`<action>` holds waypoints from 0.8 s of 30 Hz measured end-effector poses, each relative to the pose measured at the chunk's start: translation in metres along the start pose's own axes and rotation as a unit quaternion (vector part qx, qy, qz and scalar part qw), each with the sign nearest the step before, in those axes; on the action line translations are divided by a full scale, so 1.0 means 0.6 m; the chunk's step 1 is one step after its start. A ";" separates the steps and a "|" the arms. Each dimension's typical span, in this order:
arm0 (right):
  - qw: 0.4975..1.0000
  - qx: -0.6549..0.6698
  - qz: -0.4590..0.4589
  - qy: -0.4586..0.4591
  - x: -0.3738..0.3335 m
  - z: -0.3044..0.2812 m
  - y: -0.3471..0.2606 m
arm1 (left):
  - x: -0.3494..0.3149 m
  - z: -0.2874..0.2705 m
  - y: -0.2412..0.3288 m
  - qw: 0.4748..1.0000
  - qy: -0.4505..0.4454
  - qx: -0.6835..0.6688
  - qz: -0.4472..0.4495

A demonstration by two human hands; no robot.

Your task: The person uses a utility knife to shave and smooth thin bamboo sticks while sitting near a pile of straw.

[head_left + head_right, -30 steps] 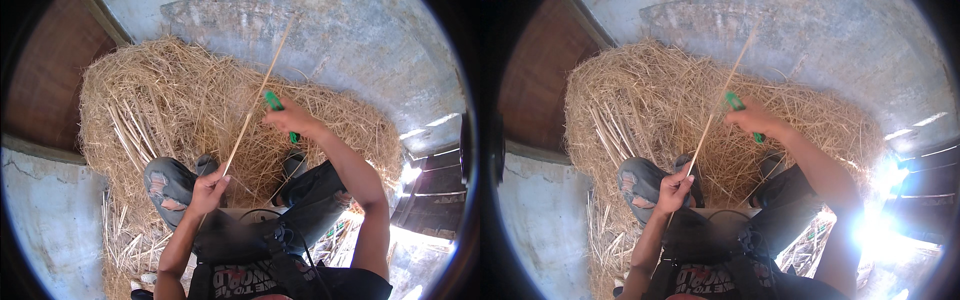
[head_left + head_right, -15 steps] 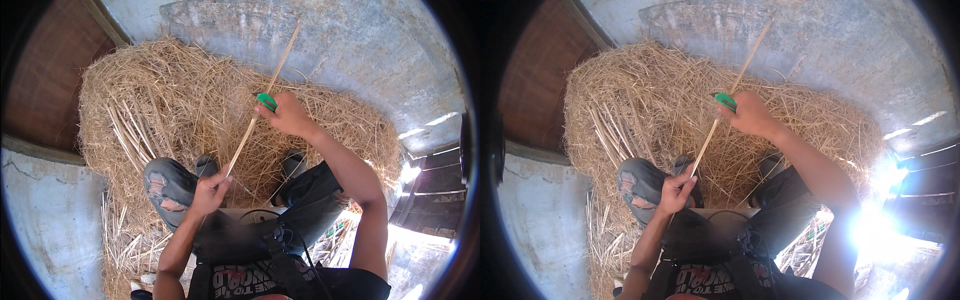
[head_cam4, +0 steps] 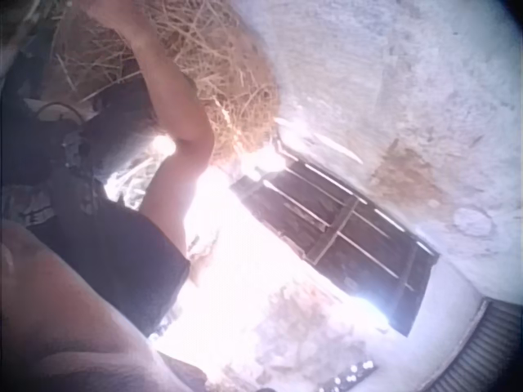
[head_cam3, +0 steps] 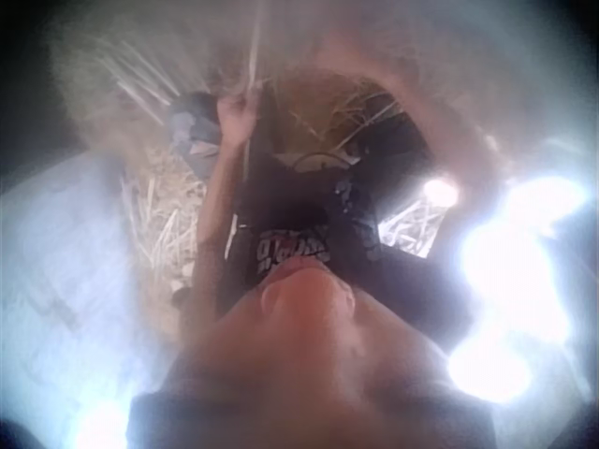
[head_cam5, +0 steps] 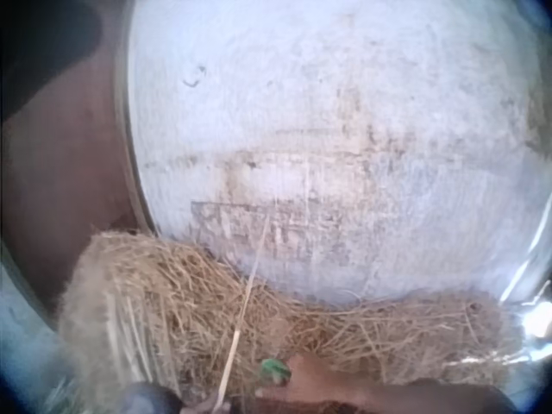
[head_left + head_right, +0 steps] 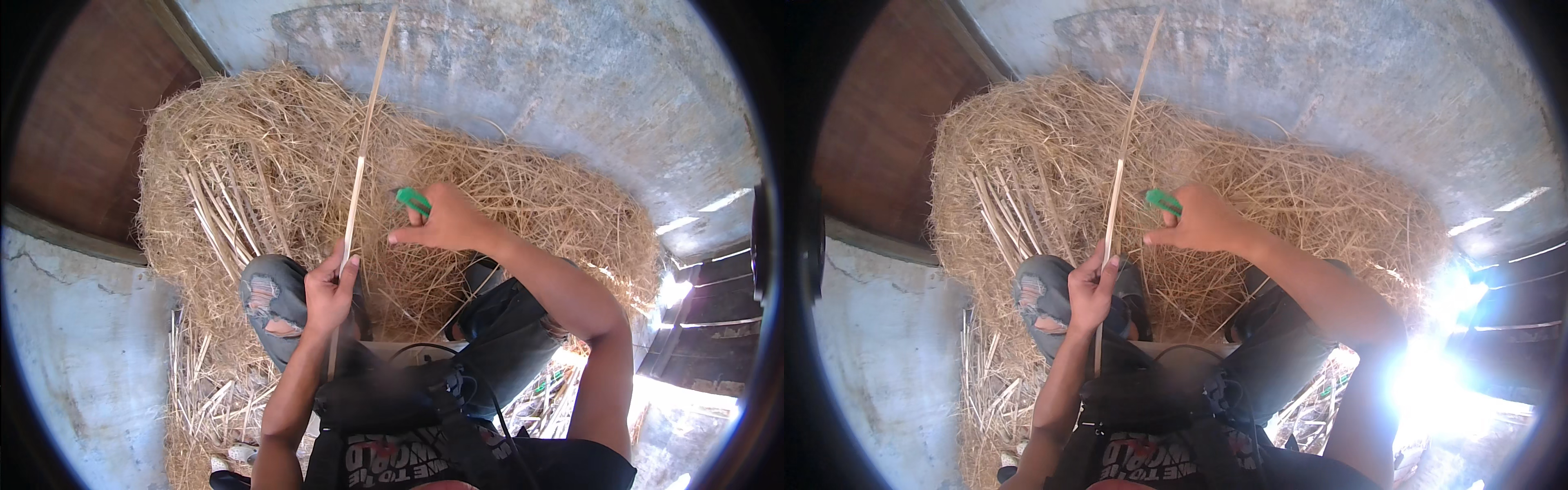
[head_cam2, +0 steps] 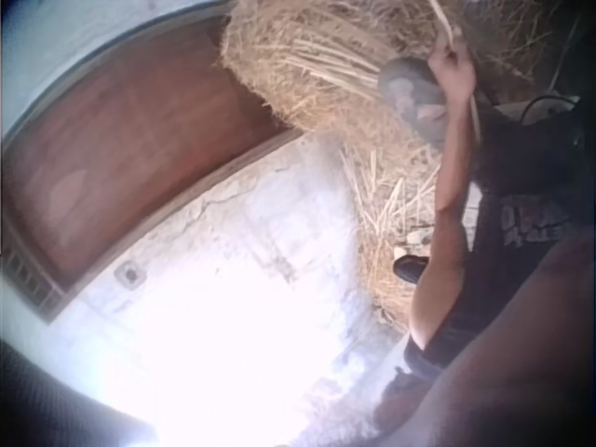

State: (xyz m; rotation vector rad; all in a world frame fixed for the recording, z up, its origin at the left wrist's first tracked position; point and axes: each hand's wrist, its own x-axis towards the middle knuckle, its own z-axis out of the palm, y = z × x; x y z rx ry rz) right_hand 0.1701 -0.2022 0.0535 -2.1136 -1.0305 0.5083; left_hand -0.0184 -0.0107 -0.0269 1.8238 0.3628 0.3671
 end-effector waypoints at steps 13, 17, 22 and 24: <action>0.996 0.064 -0.044 0.044 -0.007 0.003 0.018 | 0.004 0.014 -0.008 0.999 0.003 -0.002 0.034; 0.995 0.082 -0.018 0.054 -0.006 0.005 0.006 | 0.005 0.018 0.020 0.998 -0.016 -0.054 -0.029; 0.987 0.130 -0.025 0.091 0.006 0.011 -0.013 | 0.028 0.074 0.062 0.995 -0.056 -0.081 -0.021; 0.977 0.145 -0.043 0.152 0.018 0.019 -0.001 | 0.039 0.085 0.074 0.993 -0.082 0.032 0.076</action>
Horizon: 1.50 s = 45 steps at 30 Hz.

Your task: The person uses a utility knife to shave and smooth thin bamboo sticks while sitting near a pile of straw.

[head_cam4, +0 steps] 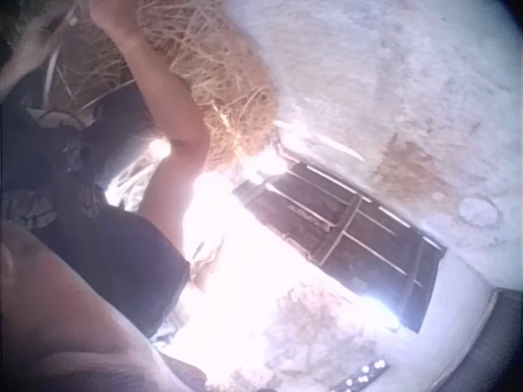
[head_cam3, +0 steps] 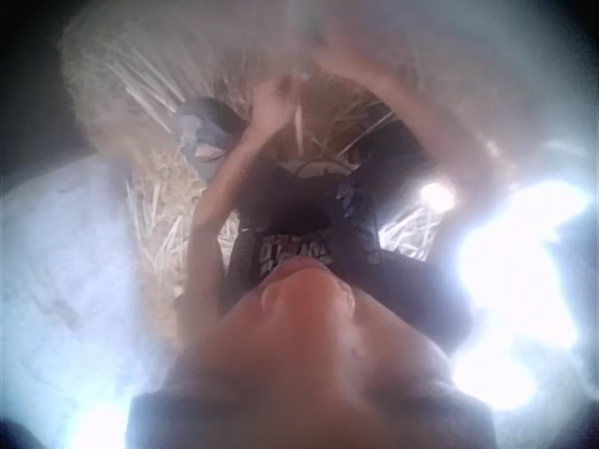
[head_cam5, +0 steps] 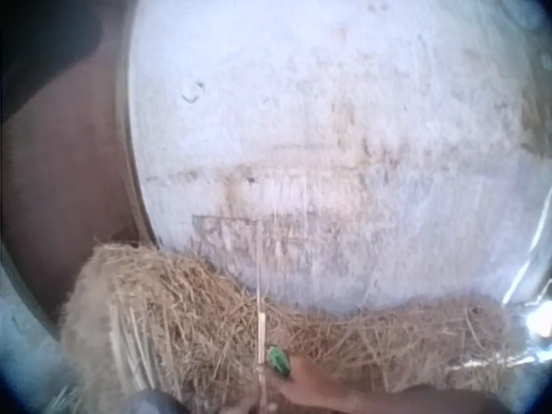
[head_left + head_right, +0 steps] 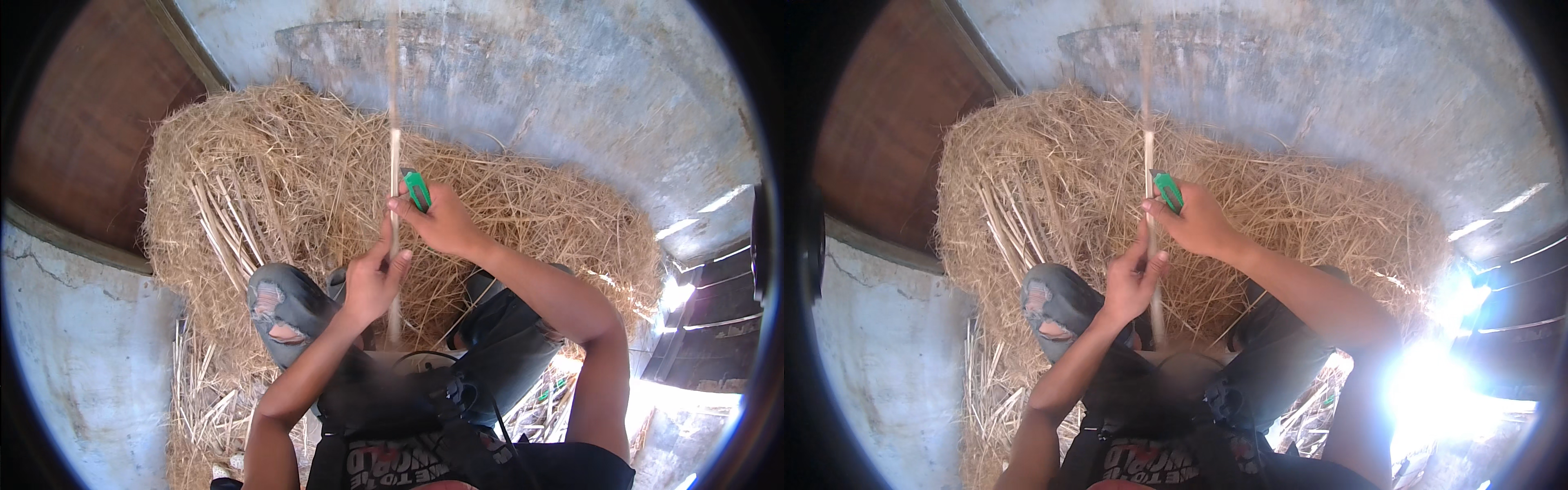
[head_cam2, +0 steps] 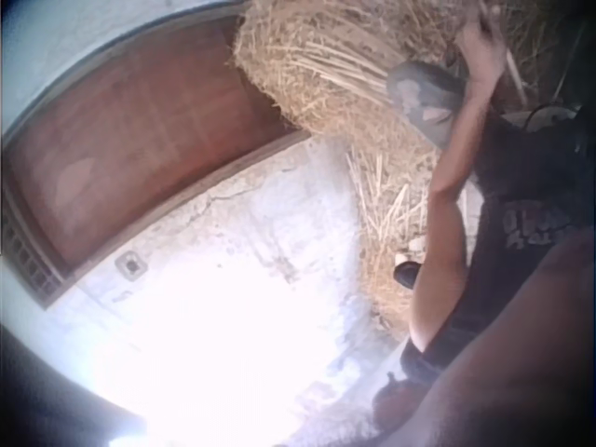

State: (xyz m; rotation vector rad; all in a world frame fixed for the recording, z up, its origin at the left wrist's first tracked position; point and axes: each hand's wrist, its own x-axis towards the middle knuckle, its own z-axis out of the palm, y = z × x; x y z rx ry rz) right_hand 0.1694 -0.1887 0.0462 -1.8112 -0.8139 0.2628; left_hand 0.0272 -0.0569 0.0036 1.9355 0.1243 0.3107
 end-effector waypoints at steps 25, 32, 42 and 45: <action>0.932 -0.327 -0.090 0.130 0.005 -0.129 -0.014 | -0.105 -0.148 0.054 0.972 -0.190 0.008 -0.139; 0.908 -0.410 -0.076 0.047 -0.006 -0.097 0.004 | -0.100 -0.080 0.014 0.888 -0.275 -0.226 -0.292; 0.932 -0.362 0.007 -0.004 -0.004 -0.105 -0.005 | -0.152 0.036 -0.115 0.892 -0.386 0.207 -0.107; 0.938 -0.346 0.002 0.004 -0.008 -0.113 0.005 | -0.134 0.063 -0.111 0.886 -0.347 0.290 -0.105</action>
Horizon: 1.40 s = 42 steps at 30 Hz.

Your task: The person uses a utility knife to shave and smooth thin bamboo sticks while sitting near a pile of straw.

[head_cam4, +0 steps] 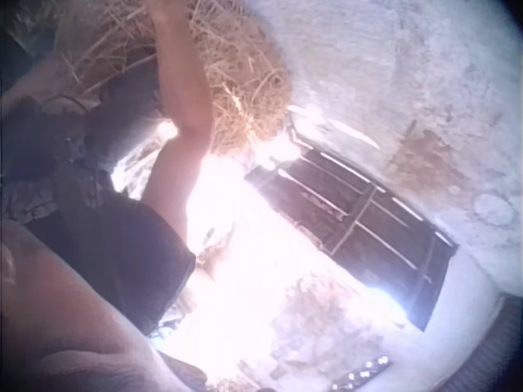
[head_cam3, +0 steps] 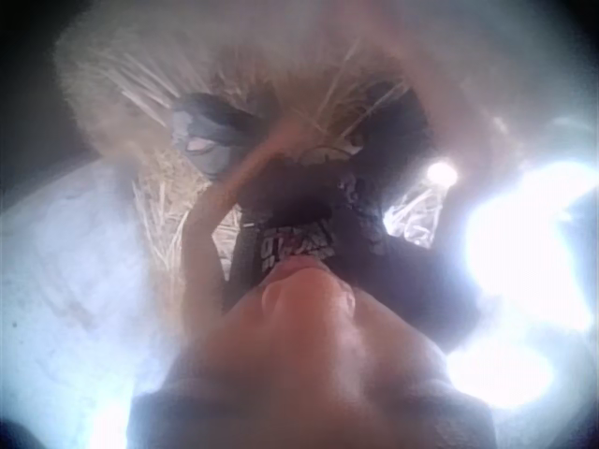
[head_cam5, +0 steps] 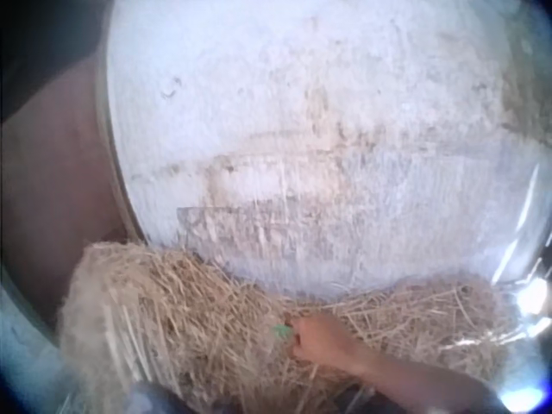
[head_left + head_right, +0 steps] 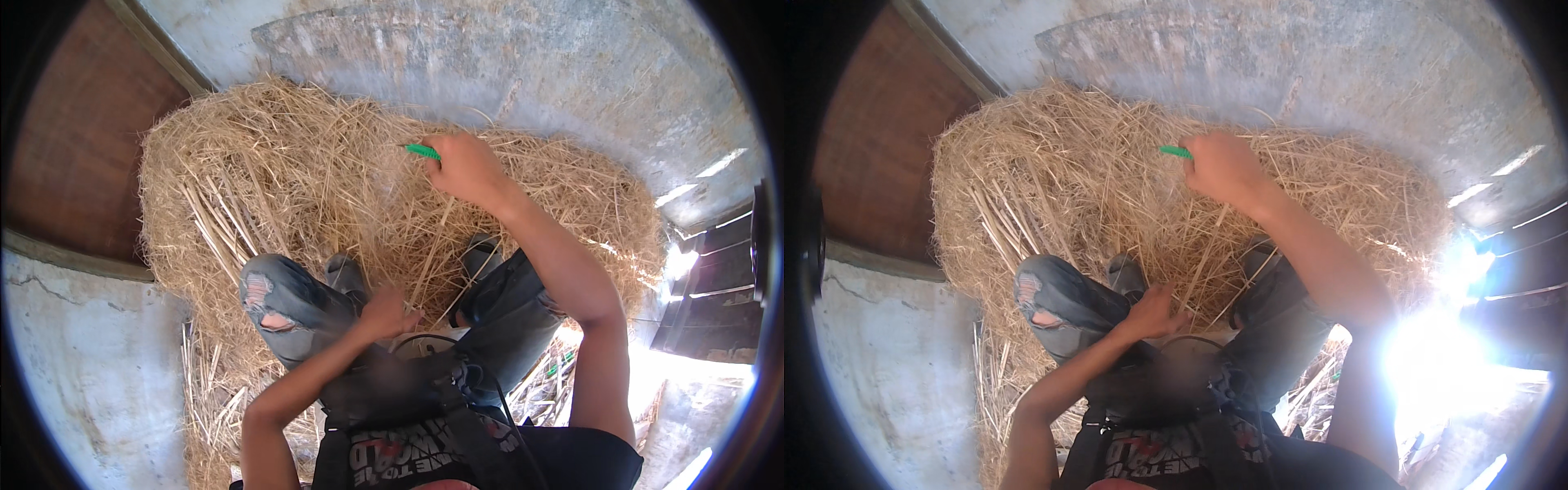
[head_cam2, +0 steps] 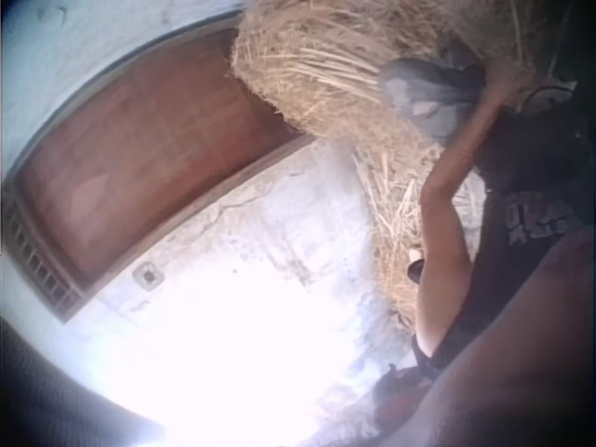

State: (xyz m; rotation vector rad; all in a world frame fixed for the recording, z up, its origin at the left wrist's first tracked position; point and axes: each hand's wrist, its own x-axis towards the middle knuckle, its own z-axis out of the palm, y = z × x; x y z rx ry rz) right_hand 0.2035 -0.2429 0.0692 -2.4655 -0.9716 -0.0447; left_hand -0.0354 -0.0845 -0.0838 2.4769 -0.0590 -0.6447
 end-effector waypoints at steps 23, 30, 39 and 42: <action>0.986 0.132 0.100 -0.016 -0.016 -0.046 0.054 | -0.075 -0.142 0.016 0.937 0.197 -0.288 -0.019; 0.994 0.087 0.019 -0.061 -0.026 -0.013 -0.028 | -0.158 -0.166 0.019 0.860 0.225 -0.455 -0.054; 0.995 -0.059 0.001 -0.075 -0.019 0.051 -0.084 | -0.127 -0.163 0.067 0.846 0.219 -0.487 -0.010; 0.996 -0.058 -0.004 -0.063 -0.015 0.059 -0.081 | -0.128 -0.166 0.073 0.837 0.211 -0.504 -0.018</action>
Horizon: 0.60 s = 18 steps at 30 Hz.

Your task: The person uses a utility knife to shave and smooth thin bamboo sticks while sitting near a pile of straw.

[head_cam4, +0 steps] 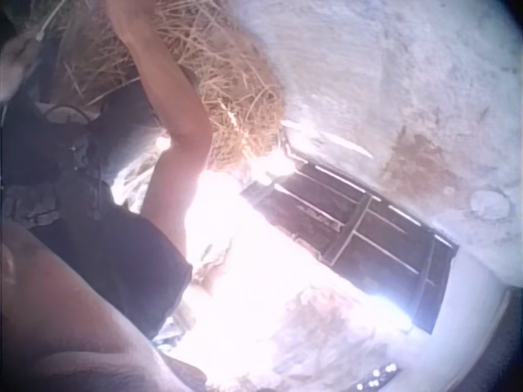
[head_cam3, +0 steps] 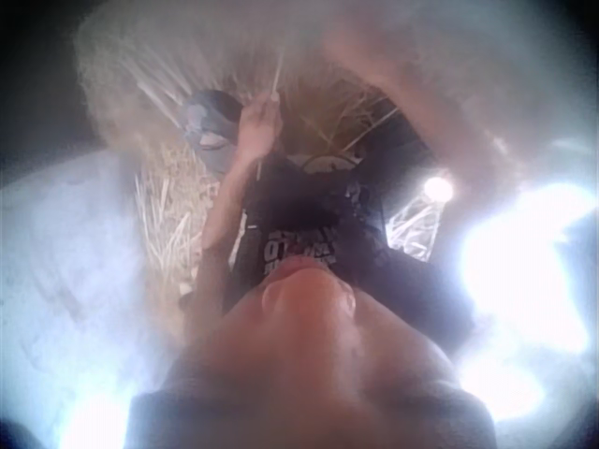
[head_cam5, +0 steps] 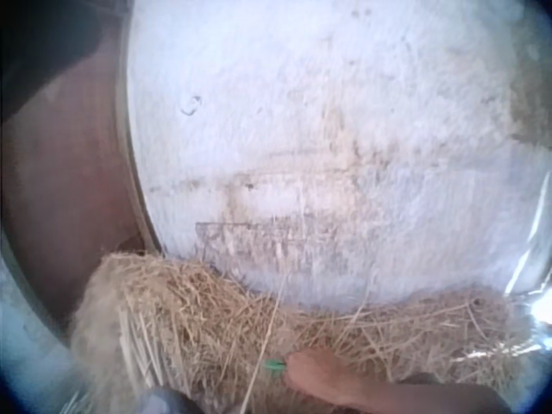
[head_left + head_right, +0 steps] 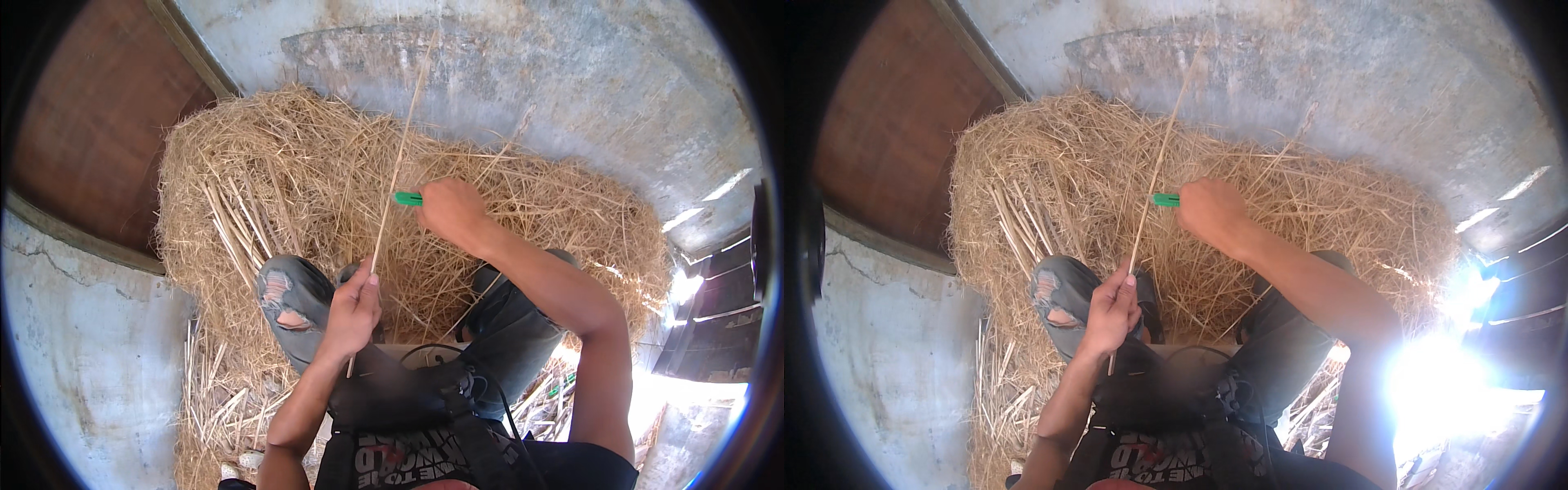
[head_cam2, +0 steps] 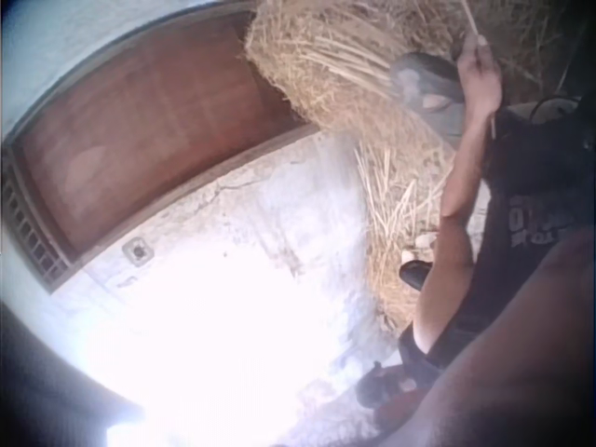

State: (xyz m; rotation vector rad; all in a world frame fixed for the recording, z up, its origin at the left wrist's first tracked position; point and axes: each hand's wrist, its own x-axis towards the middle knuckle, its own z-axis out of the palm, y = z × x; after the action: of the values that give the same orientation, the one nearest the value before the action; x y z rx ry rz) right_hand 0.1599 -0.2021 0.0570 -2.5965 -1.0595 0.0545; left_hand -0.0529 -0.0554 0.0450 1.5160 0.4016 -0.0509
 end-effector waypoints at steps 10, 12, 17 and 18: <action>0.993 -0.117 -0.007 0.033 0.077 0.044 0.032 | -0.012 0.005 -0.005 0.996 0.005 0.081 0.026; 0.990 -0.134 -0.027 0.020 0.085 0.048 0.034 | -0.009 -0.001 -0.014 0.994 0.008 0.105 0.040; 0.991 -0.131 -0.021 0.018 0.116 0.057 0.036 | -0.006 -0.005 -0.016 0.998 0.009 0.060 0.028; 0.992 -0.126 -0.013 0.017 0.122 0.060 0.037 | -0.007 -0.003 -0.011 0.999 0.006 0.029 0.017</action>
State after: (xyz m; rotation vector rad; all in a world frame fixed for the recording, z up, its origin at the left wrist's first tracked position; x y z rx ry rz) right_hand 0.2217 -0.1563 0.0227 -2.7936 -1.1558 -0.1374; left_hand -0.0591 -0.0551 0.0398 1.5808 0.3871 -0.0274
